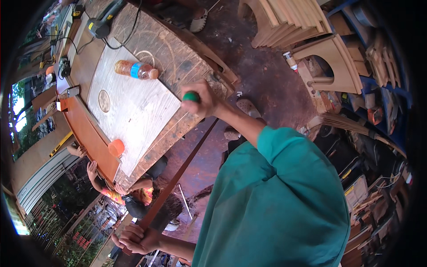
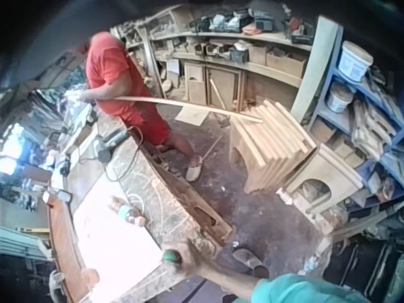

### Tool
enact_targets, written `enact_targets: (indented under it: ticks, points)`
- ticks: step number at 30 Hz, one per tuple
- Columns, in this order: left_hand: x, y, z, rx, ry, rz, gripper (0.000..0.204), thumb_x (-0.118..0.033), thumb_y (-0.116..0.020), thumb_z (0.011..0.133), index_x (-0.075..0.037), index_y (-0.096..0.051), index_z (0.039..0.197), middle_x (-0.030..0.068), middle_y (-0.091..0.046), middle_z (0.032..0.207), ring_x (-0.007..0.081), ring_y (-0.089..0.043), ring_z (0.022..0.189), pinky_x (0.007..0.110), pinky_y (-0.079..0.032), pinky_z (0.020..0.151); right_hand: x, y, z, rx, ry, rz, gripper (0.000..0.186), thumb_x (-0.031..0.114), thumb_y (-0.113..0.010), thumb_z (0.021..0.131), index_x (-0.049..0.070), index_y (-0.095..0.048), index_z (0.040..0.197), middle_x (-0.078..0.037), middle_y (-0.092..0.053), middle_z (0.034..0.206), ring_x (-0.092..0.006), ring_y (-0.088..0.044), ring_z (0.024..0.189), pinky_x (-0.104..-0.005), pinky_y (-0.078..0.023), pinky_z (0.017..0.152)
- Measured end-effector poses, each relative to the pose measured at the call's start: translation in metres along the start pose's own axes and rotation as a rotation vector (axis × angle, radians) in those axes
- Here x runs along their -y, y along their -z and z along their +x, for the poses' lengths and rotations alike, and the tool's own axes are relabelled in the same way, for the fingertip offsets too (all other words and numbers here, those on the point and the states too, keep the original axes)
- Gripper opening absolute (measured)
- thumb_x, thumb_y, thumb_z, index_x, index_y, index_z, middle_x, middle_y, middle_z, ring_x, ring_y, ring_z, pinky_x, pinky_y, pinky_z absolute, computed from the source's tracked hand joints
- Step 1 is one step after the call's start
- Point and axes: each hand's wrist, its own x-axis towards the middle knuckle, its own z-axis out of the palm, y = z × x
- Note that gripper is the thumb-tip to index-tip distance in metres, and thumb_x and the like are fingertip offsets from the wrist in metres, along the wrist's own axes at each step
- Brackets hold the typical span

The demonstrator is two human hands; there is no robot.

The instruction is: The person applies edge banding onto wooden pieces by pressing and smoothing the strips along the edges using the handle of a screwdriver.

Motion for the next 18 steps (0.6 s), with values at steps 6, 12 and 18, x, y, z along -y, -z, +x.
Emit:
enact_targets:
  ticks: [6, 12, 18]
  points:
    - [0.0, 0.019, -0.007, -0.049, 0.002, -0.061, 0.035, -0.017, -0.047, 0.101, 0.007, -0.046, 0.127, -0.0046, -0.026, 0.055, 0.0054, -0.026, 0.046, 0.023, -0.025, 0.044, 0.033, 0.025, 0.024, -0.207, -0.093, 0.506, 0.051, 0.048, -0.05, 0.095, 0.003, -0.054, 0.07, -0.002, -0.048, 0.054, -0.0079, -0.043, 0.045, -0.0237, -0.034, 0.042]
    - [-0.002, 0.031, -0.014, -0.1, -0.012, 0.041, 0.035, -0.018, -0.047, 0.101, 0.007, -0.048, 0.126, -0.0041, -0.027, 0.055, 0.0057, -0.026, 0.046, 0.023, -0.025, 0.045, 0.014, 0.03, 0.035, -0.142, -0.378, 0.418, 0.051, 0.047, -0.042, 0.097, 0.001, -0.051, 0.075, -0.007, -0.047, 0.056, -0.0119, -0.042, 0.043, -0.0278, -0.037, 0.043]
    - [-0.006, 0.039, -0.023, -0.22, 0.001, 0.108, 0.035, -0.016, -0.048, 0.1, 0.007, -0.048, 0.127, -0.0036, -0.026, 0.056, 0.0068, -0.027, 0.048, 0.024, -0.023, 0.047, 0.018, 0.022, 0.042, -0.034, -0.447, 0.253, 0.052, 0.047, -0.043, 0.097, 0.0, -0.052, 0.075, -0.006, -0.048, 0.055, -0.0111, -0.043, 0.043, -0.0258, -0.039, 0.043]
